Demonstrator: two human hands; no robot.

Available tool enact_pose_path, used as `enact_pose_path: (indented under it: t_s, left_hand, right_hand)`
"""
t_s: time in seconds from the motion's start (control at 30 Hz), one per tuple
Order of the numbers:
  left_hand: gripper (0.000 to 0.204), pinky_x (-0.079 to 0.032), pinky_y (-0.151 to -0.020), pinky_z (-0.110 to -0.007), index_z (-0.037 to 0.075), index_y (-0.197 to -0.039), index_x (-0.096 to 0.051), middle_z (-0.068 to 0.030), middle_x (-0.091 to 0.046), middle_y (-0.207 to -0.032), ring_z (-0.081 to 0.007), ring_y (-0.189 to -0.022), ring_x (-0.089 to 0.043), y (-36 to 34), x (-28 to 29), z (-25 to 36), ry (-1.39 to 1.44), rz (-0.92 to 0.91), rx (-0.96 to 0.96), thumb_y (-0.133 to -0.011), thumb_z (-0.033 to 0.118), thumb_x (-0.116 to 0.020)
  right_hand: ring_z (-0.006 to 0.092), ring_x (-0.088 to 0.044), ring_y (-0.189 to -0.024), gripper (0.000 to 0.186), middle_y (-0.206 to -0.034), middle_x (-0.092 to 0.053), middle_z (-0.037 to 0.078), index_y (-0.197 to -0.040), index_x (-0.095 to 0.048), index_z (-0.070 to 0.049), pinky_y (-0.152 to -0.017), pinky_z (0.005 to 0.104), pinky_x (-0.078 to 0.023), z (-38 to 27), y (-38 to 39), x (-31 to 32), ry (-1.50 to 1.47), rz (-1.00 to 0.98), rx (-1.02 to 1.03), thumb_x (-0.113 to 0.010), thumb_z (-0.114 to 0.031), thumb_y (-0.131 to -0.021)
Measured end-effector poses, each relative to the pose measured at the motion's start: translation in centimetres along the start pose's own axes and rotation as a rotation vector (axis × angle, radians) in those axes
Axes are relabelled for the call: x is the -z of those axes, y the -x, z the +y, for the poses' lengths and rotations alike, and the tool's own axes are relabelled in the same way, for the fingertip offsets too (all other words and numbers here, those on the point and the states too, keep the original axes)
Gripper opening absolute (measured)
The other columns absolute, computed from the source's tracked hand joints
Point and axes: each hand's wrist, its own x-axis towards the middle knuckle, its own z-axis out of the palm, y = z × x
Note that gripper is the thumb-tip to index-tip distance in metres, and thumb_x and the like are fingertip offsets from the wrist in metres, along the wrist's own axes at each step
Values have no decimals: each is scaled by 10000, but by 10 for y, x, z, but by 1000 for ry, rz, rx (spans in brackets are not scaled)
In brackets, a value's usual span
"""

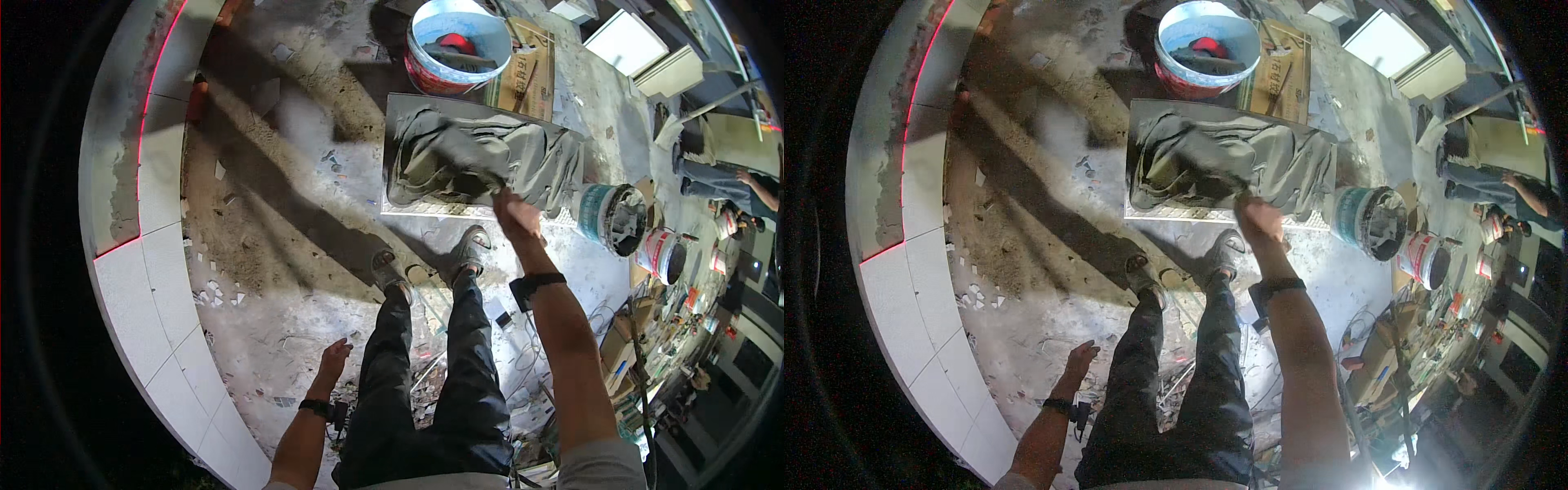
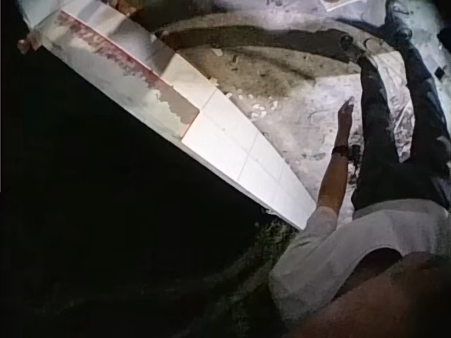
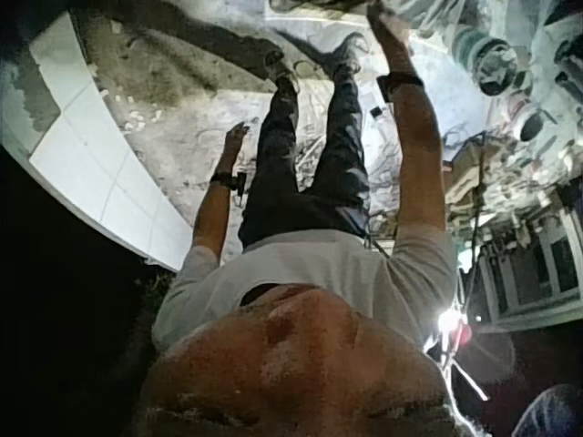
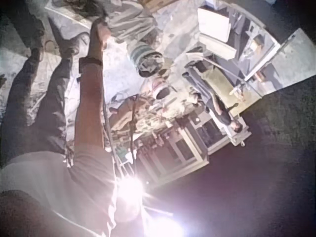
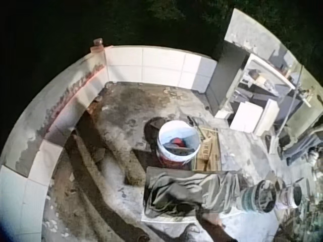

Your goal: Applying mortar to the back of a tile with a trowel and attaching it to a wall using a laser level as a guide.

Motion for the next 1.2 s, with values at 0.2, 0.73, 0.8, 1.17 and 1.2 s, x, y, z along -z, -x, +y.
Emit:
enact_pose_path:
  t_s: [0.2, 0.73, 0.8, 1.17, 1.2]
  left_hand:
    - [492, -442, -892, -286, -57, -1274, -476, -137, -647, -1087, -172, -1011, -587, -2, 2, -3, 101, 24, -6, -856, 192, -544]
    - [439, -432, -926, -301, -89, -1251, -481, -158, -638, -1098, -193, -1019, -593, -11, -19, 5, 20, 15, -94, -870, 127, -517]
    - [453, -433, -924, -301, -86, -1252, -484, -170, -637, -1094, -189, -1025, -590, -11, -22, 11, 104, 19, -32, -856, 129, -524]
    - [417, -455, -842, -266, -69, -1218, -528, -127, -670, -1007, -147, -924, -598, -14, -28, 0, 4, 46, -69, -840, 104, -569]
    - [419, -454, -855, -277, -64, -1217, -531, -125, -667, -1014, -158, -931, -602, -2, -9, -13, -90, 65, -133, -848, 131, -565]
  right_hand:
    - [115, -408, -459, 264, -577, -412, -52, -818, -529, -198, -415, 267, -342, -79, 12, -39, -2047, -75, -884, -572, -455, -865]
    - [413, -623, -804, 342, -836, -646, 217, -968, -531, -49, -718, 515, -480, -80, -32, 32, -151, -316, -119, -512, -376, -869]
    - [414, -624, -808, 356, -840, -647, 223, -987, -525, -51, -715, 518, -483, -37, -34, 40, -69, -260, -197, -505, -388, -872]
    - [125, -452, -474, 242, -620, -478, -5, -879, -551, -121, -425, 271, -396, -63, -32, -71, -1717, -47, -385, -534, -359, -918]
    - [115, -455, -484, 218, -616, -479, -8, -913, -561, -110, -437, 268, -406, -116, -35, -59, -1831, -185, -450, -515, -322, -932]
